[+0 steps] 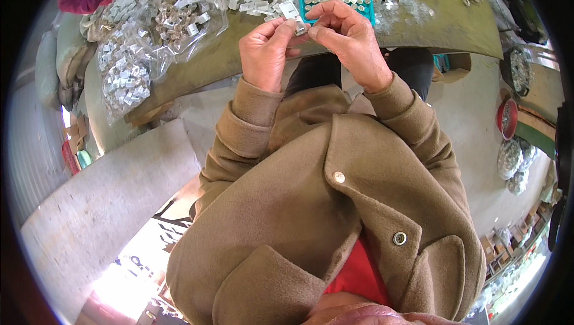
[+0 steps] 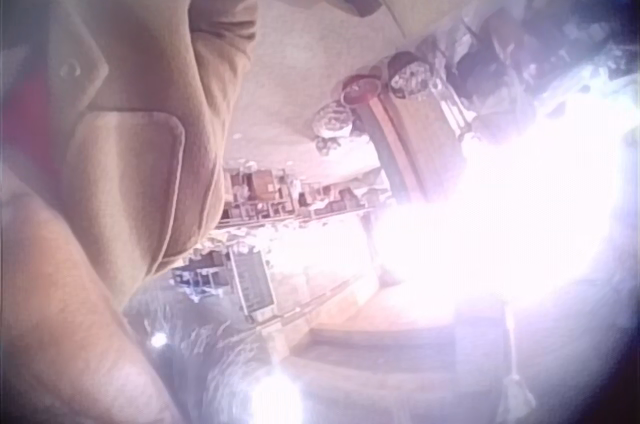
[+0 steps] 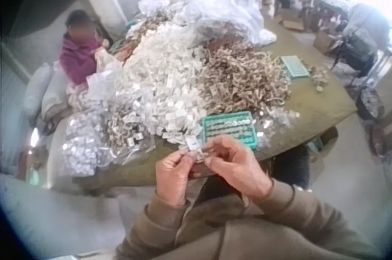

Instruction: The person repeatedly picks small white plastic tags and metal key rings from a table, attaches the rings to the tags, and places the assembled units into a blue tray. The person occasionally uses a red light to inspect the tags during assembly.

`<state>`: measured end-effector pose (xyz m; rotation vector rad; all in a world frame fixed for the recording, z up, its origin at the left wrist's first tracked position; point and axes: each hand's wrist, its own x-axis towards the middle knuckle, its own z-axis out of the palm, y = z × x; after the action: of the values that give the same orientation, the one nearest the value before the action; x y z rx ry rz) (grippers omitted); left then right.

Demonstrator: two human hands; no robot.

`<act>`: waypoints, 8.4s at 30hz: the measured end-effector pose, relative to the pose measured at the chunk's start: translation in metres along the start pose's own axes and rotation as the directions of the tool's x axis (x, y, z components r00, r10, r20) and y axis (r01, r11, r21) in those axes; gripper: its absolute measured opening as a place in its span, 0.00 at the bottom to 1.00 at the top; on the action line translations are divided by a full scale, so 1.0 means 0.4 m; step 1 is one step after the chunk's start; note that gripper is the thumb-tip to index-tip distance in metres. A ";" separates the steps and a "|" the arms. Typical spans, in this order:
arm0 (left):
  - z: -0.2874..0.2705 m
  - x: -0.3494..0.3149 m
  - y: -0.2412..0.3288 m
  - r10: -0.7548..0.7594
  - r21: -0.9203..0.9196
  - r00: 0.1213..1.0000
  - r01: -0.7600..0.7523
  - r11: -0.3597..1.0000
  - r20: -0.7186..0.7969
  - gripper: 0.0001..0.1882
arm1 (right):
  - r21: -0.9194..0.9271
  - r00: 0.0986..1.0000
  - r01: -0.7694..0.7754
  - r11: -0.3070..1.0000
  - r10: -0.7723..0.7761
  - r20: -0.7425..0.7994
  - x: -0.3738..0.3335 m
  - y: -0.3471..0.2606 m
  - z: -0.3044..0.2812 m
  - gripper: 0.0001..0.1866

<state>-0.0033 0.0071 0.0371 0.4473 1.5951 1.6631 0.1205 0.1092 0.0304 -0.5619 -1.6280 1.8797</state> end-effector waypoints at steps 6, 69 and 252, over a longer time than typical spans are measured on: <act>-0.020 0.009 0.004 -0.173 -0.289 0.977 0.203 0.936 0.126 0.12 | -0.066 0.991 0.109 0.992 -0.113 -0.066 -0.007 0.015 0.000 0.06; 0.026 -0.001 -0.079 -0.242 -0.242 0.911 0.331 0.912 0.335 0.14 | -0.656 0.946 0.324 0.681 -0.253 0.205 -0.005 -0.005 -0.119 0.09; 0.185 -0.005 -0.164 -0.439 -0.176 0.688 0.630 0.756 0.578 0.22 | -0.547 0.902 0.061 0.835 -0.281 -0.328 -0.170 0.077 -0.355 0.03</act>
<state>0.0694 0.0508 -0.0135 0.1564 0.8677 1.1913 0.2591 0.1661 -0.0273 -0.9172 -1.8298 1.0739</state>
